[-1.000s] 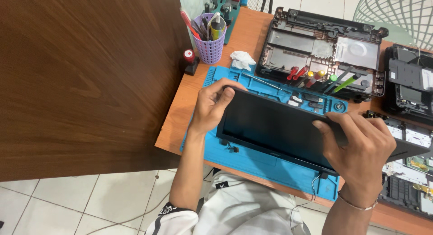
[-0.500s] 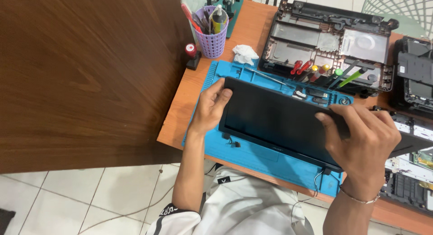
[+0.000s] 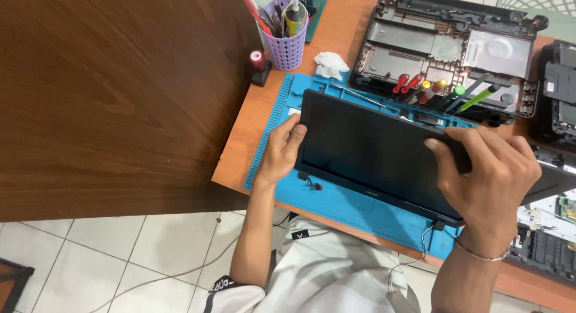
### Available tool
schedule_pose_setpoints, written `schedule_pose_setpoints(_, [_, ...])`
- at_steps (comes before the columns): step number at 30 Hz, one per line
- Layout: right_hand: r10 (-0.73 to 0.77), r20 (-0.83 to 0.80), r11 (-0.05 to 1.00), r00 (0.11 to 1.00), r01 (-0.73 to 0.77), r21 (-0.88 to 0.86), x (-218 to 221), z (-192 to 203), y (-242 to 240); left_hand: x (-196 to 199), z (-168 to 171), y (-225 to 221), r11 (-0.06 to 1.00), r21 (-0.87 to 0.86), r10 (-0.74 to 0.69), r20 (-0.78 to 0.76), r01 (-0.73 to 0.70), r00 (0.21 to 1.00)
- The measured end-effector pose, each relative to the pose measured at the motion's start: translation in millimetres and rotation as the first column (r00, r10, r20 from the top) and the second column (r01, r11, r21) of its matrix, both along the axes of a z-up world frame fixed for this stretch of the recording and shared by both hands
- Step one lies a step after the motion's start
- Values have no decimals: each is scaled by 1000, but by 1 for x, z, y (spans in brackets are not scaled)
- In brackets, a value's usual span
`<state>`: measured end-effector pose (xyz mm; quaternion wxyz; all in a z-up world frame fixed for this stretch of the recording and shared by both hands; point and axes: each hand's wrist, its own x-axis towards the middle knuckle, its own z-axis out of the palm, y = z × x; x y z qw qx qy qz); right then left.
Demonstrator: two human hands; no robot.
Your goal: The person removes the screen bezel and internal components of a laptop by hand and using a screwdriver at a repair bench.
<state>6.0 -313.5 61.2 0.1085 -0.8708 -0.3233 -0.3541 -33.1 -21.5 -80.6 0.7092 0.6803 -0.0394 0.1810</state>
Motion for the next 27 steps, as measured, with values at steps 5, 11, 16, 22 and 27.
schedule_pose_setpoints(5, [-6, -15, 1000, 1000, 6, -4, -2, -4, -3, -1, -13, 1, 998, 55, 43, -2, -43, 999])
schedule_pose_setpoints(11, [-13, -10, 1000, 1000, 13, -12, 2, -1, -1, -3, -28, 1, 986, 150, 79, -81, -66, 994])
schedule_pose_setpoints(16, [10, -12, 1000, 1000, -10, -4, -1, -5, -5, -5, -40, 3, 976, 198, 109, -81, -92, 991])
schedule_pose_setpoints(22, [-19, -16, 999, 1000, 19, -28, 4, -1, -1, -14, -43, 6, 962, 266, 101, -105, -70, 989])
schedule_pose_setpoints(27, [17, -19, 1000, 1000, -17, -9, 3, -3, -3, -18, -50, 4, 932, 344, 168, -131, -114, 977])
